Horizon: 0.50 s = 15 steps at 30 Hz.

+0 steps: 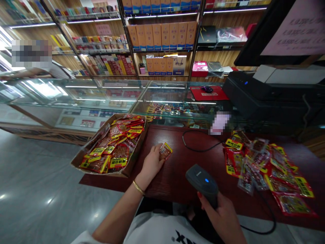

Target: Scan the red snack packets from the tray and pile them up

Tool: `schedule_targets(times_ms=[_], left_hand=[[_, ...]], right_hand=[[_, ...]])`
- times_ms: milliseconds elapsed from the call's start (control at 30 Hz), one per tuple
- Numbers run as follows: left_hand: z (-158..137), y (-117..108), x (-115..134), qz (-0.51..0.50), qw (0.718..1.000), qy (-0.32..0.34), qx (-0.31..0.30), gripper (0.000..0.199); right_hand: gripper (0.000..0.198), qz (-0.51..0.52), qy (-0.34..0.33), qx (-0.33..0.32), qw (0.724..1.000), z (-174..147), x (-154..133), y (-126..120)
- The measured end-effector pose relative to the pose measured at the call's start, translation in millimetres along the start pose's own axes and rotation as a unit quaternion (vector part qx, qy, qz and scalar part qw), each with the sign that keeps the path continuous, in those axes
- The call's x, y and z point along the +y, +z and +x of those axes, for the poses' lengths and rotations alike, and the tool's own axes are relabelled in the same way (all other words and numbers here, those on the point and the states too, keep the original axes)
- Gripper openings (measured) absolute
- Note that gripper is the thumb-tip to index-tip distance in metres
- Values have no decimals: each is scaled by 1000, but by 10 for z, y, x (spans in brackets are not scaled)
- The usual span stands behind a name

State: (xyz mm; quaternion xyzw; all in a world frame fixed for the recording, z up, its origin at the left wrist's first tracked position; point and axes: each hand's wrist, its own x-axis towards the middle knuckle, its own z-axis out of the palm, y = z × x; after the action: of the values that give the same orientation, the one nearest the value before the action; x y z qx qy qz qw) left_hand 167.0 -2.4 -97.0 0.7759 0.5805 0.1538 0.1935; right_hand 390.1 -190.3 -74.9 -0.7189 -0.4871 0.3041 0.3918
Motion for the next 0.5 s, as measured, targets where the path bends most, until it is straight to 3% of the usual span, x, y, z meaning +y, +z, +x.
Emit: schedule_targets(times_ms=[133, 300, 500], left_hand=[[-75, -85, 35, -109, 992, 63, -24, 83], [-127, -85, 57, -231, 971, 57, -4, 78], [-119, -53, 69, -219, 974, 58, 4, 72]], right_hand=[[34, -27, -11, -30, 999, 36, 33, -14], [35, -53, -29, -65, 996, 78, 63, -2], [42, -69, -46, -70, 994, 67, 94, 7]])
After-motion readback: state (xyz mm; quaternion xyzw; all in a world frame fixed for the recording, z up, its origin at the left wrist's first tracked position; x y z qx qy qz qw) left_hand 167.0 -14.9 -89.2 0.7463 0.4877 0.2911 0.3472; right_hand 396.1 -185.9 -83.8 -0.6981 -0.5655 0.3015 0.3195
